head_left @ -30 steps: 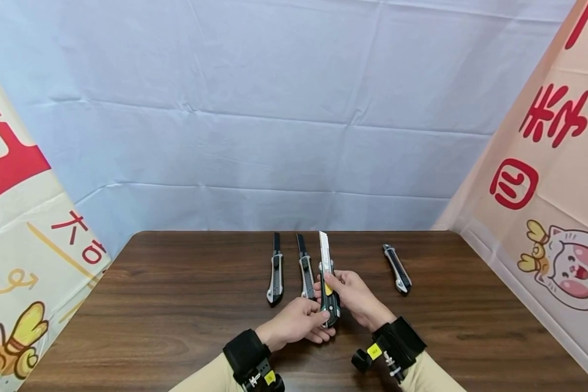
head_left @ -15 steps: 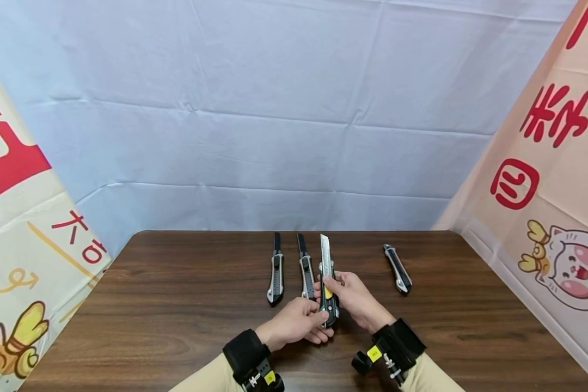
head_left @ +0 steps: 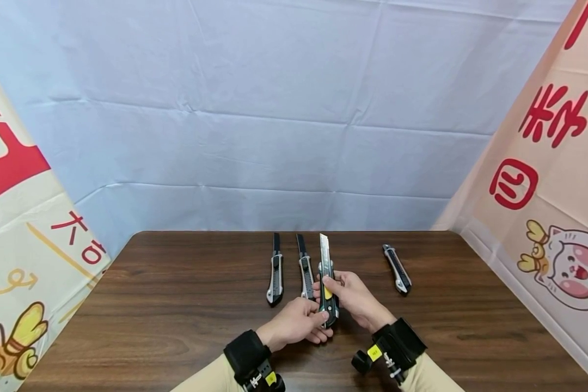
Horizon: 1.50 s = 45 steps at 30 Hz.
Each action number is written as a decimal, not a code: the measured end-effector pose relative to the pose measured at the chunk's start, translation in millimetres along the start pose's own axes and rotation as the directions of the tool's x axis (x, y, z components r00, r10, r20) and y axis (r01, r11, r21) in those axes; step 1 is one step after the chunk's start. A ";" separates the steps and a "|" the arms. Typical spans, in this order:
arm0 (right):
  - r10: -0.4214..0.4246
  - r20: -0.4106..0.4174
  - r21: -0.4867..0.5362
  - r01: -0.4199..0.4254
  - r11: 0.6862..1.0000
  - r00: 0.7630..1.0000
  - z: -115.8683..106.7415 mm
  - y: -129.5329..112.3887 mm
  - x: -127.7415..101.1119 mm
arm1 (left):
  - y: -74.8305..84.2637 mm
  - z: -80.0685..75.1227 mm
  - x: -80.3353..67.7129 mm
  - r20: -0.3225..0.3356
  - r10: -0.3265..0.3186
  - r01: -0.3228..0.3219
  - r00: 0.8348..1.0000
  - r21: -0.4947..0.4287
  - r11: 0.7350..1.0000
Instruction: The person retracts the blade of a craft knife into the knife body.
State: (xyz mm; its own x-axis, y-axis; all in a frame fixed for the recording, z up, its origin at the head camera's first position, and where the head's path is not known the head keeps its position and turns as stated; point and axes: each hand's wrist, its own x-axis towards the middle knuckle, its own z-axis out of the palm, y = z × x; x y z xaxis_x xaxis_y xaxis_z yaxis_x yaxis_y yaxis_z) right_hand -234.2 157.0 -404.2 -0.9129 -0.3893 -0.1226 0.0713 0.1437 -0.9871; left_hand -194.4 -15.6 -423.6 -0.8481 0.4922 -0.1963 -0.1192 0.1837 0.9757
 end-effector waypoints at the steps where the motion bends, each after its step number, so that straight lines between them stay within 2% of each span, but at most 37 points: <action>1: -0.001 0.001 0.000 0.001 1.000 1.000 0.1 -0.2 -0.1 | 0.1 -0.1 -0.1 -0.001 0.001 -0.001 1.000 0.004 1.000; 11: 0.006 -0.001 0.012 -0.006 1.000 1.000 1.1 1.9 1.4 | -1.1 -1.0 -1.0 -0.014 -0.007 0.007 1.000 0.013 1.000; 19: 0.029 -0.053 0.085 -0.025 0.996 0.998 -0.3 0.8 5.0 | -2.8 -6.9 -2.3 0.013 0.000 0.001 1.000 -0.044 0.999; 28: 0.067 -0.027 0.150 -0.062 0.987 0.997 -2.2 2.7 6.6 | -2.0 -6.0 -1.7 0.004 -0.014 0.014 1.000 -0.085 0.996; 35: 0.065 -0.006 0.185 -0.063 0.981 0.998 1.6 1.7 5.0 | 0.1 -5.6 0.0 -0.010 0.002 -0.003 1.000 -0.086 0.996; 45: 0.078 -0.069 0.180 -0.065 0.982 0.994 7.5 -2.4 5.9 | -0.1 -7.5 0.9 -0.028 0.005 -0.007 1.000 -0.081 0.997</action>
State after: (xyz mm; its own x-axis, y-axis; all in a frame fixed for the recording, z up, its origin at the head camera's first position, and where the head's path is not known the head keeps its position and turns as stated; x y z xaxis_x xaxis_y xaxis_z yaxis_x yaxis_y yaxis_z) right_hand -236.7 147.5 -403.4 -0.9302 -0.3127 -0.1922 0.2015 0.0025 -0.9795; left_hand -199.0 -21.6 -423.1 -0.8627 0.4690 -0.1890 -0.1546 0.1112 0.9817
